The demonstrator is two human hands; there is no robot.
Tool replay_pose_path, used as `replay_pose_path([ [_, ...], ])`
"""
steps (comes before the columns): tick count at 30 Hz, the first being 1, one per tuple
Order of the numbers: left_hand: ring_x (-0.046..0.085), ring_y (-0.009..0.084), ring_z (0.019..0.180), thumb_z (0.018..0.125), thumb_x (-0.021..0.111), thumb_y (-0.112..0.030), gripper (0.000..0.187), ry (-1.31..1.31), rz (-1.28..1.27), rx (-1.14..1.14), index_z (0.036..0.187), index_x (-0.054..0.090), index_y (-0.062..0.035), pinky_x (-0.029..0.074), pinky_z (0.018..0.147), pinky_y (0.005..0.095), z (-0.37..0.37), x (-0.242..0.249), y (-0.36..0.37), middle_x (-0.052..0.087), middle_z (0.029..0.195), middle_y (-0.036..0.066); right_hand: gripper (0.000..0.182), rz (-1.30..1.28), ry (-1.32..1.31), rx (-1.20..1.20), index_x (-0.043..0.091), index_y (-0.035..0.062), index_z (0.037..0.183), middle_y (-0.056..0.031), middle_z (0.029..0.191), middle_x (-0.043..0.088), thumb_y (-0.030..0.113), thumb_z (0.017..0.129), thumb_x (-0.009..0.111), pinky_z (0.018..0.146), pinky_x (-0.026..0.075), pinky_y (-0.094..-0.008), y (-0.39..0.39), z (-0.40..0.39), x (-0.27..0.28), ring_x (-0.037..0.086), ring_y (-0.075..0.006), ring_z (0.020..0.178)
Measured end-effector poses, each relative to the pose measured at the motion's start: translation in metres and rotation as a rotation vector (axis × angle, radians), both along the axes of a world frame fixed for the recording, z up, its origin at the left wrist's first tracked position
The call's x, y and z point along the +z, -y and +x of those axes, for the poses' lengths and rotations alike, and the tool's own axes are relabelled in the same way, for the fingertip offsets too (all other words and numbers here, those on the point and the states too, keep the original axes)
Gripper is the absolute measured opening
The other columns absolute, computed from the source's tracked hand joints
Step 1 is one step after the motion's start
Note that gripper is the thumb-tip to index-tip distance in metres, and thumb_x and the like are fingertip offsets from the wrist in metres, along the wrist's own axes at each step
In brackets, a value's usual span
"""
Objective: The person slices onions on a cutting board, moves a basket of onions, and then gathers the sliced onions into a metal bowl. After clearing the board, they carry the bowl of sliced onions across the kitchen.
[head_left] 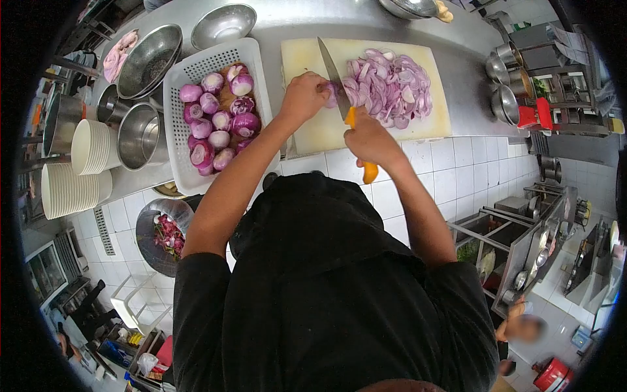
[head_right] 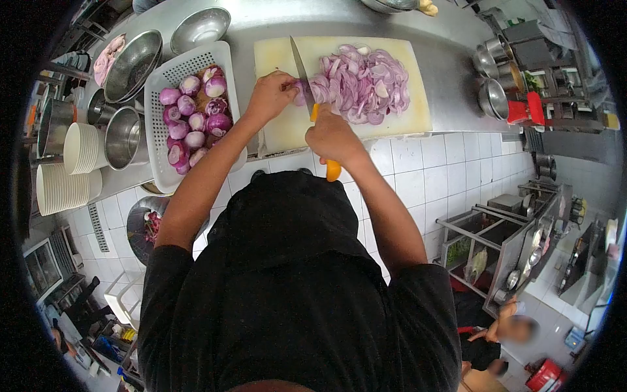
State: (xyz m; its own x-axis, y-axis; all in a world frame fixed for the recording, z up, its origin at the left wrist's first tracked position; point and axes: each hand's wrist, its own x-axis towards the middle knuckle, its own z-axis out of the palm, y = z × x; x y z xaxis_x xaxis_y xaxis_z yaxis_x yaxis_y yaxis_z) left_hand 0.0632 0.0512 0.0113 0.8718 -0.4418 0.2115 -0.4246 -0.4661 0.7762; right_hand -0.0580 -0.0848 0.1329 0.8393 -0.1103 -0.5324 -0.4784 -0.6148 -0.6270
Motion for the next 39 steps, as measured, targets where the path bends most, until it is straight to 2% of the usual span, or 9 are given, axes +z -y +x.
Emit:
replay_pose_path([
  [8, 0.07, 0.0294, 0.09, 0.08, 0.07, -0.014, 0.027, -0.059, 0.032, -0.023, 0.104, 0.071, -0.0009, 0.055, 0.084, 0.0372, -0.003, 0.004, -0.001, 0.069, 0.099, 0.018, 0.032, -0.103, 0.253, 0.012, 0.04, -0.0105, 0.108, -0.0339, 0.082, 0.064, 0.008, 0.084, 0.051, 0.073, 0.054, -0.0524, 0.003, 0.015, -0.087, 0.066, -0.0476, 0.074],
  [12, 0.068, 0.0305, 0.095, 0.084, 0.066, -0.011, 0.027, -0.005, 0.024, -0.061, 0.109, 0.07, -0.0022, 0.054, 0.087, 0.0388, 0.0, 0.006, 0.004, 0.067, 0.109, 0.017, 0.035, -0.215, 0.252, 0.007, 0.042, -0.0061, 0.112, -0.0338, 0.088, 0.065, 0.011, 0.084, 0.052, 0.084, 0.049, -0.0562, 0.021, 0.012, -0.09, 0.064, -0.0512, 0.089],
  [14, 0.067, 0.0319, 0.098, 0.086, 0.063, -0.012, 0.028, 0.194, 0.043, -0.232, 0.112, 0.069, -0.0033, 0.053, 0.088, 0.0401, 0.009, -0.006, 0.004, 0.066, 0.113, 0.016, 0.036, -0.305, 0.219, 0.029, 0.043, -0.0039, 0.114, -0.0342, 0.091, 0.065, 0.012, 0.084, 0.053, 0.085, 0.049, -0.0568, 0.026, 0.006, -0.076, 0.064, -0.0506, 0.09],
  [18, 0.066, 0.0354, 0.098, 0.086, 0.062, -0.013, 0.026, 0.161, 0.287, -0.394, 0.109, 0.071, -0.0043, 0.052, 0.089, 0.0421, 0.017, 0.021, 0.0, 0.067, 0.11, 0.015, 0.037, -0.272, 0.24, 0.035, 0.044, -0.0027, 0.116, -0.0347, 0.093, 0.065, 0.016, 0.086, 0.055, 0.085, 0.049, -0.0561, 0.039, 0.007, -0.084, 0.064, -0.0503, 0.091],
  [21, 0.068, 0.0325, 0.096, 0.082, 0.062, -0.014, 0.021, 0.048, 0.43, -0.182, 0.095, 0.075, -0.0035, 0.053, 0.087, 0.0422, 0.008, 0.043, -0.004, 0.071, 0.099, 0.018, 0.039, -0.219, 0.293, 0.032, 0.044, -0.0037, 0.117, -0.0349, 0.093, 0.065, 0.018, 0.088, 0.055, 0.084, 0.049, -0.056, 0.04, 0.005, -0.081, 0.064, -0.0501, 0.091],
  [26, 0.071, 0.0322, 0.075, 0.081, 0.066, -0.021, 0.021, -0.282, 0.127, 0.098, 0.088, 0.076, -0.0037, 0.056, 0.075, 0.0395, -0.013, 0.028, -0.004, 0.072, 0.078, 0.017, 0.039, -0.095, 0.262, -0.007, 0.044, -0.0078, 0.117, -0.033, 0.084, 0.066, 0.02, 0.09, 0.053, 0.077, 0.052, -0.0532, 0.023, -0.008, -0.062, 0.067, -0.0461, 0.079],
  [29, 0.071, 0.0298, 0.068, 0.081, 0.066, -0.022, 0.023, -0.344, 0.016, 0.198, 0.086, 0.076, -0.0028, 0.057, 0.069, 0.037, -0.017, 0.009, 0.001, 0.071, 0.073, 0.017, 0.042, 0.013, 0.096, -0.043, 0.043, -0.0125, 0.119, -0.0291, 0.074, 0.066, 0.017, 0.089, 0.05, 0.065, 0.055, -0.0474, 0.011, -0.013, -0.024, 0.068, -0.0389, 0.062],
  [32, 0.071, 0.0209, 0.065, 0.082, 0.067, -0.015, 0.022, -0.428, -0.055, 0.22, 0.089, 0.074, 0.0045, 0.057, 0.063, 0.0308, -0.019, 0.01, 0.007, 0.072, 0.074, 0.015, 0.044, 0.02, 0.066, -0.018, 0.039, -0.0114, 0.125, -0.0252, 0.083, 0.065, 0.016, 0.092, 0.048, 0.049, 0.052, -0.0391, 0.009, -0.018, -0.015, 0.063, -0.0272, 0.049],
  [39, 0.071, 0.0164, 0.067, 0.081, 0.068, -0.012, 0.023, -0.485, -0.079, 0.246, 0.09, 0.074, 0.0083, 0.059, 0.062, 0.0285, -0.019, 0.012, 0.013, 0.073, 0.077, 0.013, 0.04, 0.049, -0.003, -0.009, 0.038, -0.0126, 0.121, -0.0254, 0.081, 0.065, 0.012, 0.091, 0.046, 0.049, 0.052, -0.0392, 0.008, -0.022, 0.004, 0.063, -0.0273, 0.049],
])
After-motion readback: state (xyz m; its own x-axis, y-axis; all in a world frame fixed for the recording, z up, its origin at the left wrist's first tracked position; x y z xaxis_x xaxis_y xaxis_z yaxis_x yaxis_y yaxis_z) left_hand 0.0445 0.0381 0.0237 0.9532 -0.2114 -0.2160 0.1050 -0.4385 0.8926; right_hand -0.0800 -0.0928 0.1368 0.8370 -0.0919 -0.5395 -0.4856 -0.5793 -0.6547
